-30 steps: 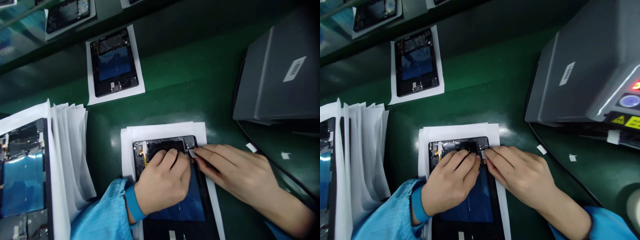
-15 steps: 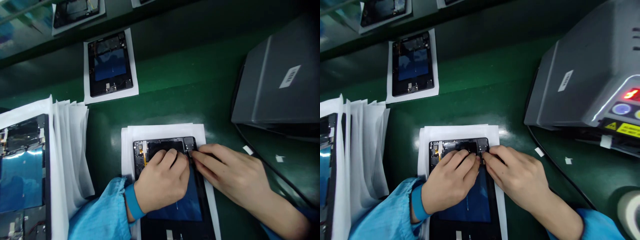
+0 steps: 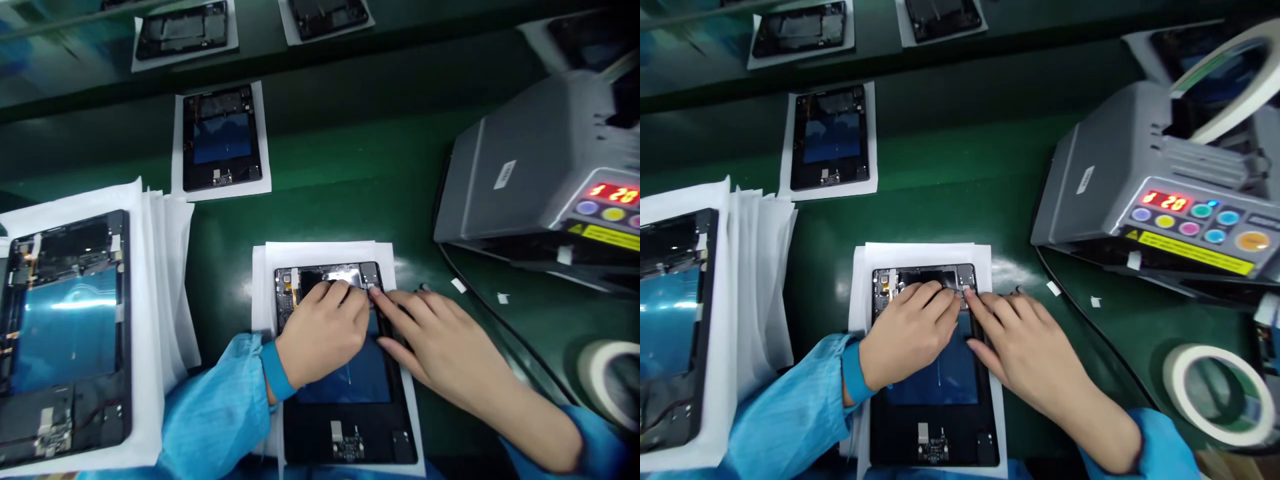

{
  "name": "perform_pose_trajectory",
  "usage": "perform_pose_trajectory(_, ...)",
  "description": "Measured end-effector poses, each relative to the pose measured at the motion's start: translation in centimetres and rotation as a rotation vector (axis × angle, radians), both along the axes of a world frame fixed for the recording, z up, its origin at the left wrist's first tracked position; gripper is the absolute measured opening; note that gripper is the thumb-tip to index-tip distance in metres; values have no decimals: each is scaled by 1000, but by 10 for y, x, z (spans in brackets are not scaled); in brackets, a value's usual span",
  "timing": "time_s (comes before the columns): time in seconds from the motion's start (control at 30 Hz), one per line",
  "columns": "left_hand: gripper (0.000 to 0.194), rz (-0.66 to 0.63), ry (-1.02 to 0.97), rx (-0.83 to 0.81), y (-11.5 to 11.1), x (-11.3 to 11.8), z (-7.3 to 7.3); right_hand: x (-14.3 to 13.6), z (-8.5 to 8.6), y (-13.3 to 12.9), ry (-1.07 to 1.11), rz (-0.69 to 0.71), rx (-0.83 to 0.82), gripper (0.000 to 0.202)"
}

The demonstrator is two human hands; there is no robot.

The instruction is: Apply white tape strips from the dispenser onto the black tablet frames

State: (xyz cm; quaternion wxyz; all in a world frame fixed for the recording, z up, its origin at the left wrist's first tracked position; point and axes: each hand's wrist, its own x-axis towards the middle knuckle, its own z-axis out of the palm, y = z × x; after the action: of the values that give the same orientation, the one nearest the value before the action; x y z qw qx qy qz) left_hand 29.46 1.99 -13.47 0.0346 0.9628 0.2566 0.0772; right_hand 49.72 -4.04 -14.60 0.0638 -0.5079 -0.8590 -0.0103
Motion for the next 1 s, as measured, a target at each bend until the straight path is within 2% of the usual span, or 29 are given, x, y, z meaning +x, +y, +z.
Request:
perform_pose_trajectory(0.1, 28, 24, -100, -46, -7, -22, 8, 7, 18, 6, 133, -64, 92, 46)
perform_pose_trajectory(0.2, 18, 127, -304, -86, -15, -50, 10, -14, 39, 47, 151, -48, 215, 32)
perform_pose_trajectory(0.3, 12, 226, -445, -95, -18, -69, 2, -71, 48, 116, 22, 67, 163, 23)
perform_pose_trajectory(0.37, 13, 227, -460, -74, -18, -75, -6, -119, 47, 164, -67, 108, 49, 25)
perform_pose_trajectory(0.43, 16, 202, -439, -47, -18, -78, -14, -164, 42, 203, -84, 157, 38, 24)
perform_pose_trajectory(0.5, 17, 186, -415, -27, -18, -79, -20, -199, 34, 230, -98, 200, 36, 21)
perform_pose_trajectory(0.6, 19, 169, -407, -7, -19, -80, -27, -228, 24, 251, -139, 222, 8, 27)
perform_pose_trajectory(0.7, 20, 147, -367, -10, -18, -82, -29, -236, 23, 260, -185, 209, -41, 29)
perform_pose_trajectory(0.8, 19, 142, -332, -38, -17, -83, -28, -229, 33, 263, -213, 203, -83, 27)
perform_pose_trajectory(0.9, 19, 140, -373, -71, -16, -83, -25, -204, 56, 259, -203, 166, -68, 28)
perform_pose_trajectory(1.0, 17, 148, -364, -122, -13, -74, -18, -164, 92, 241, -161, 107, 38, 23)
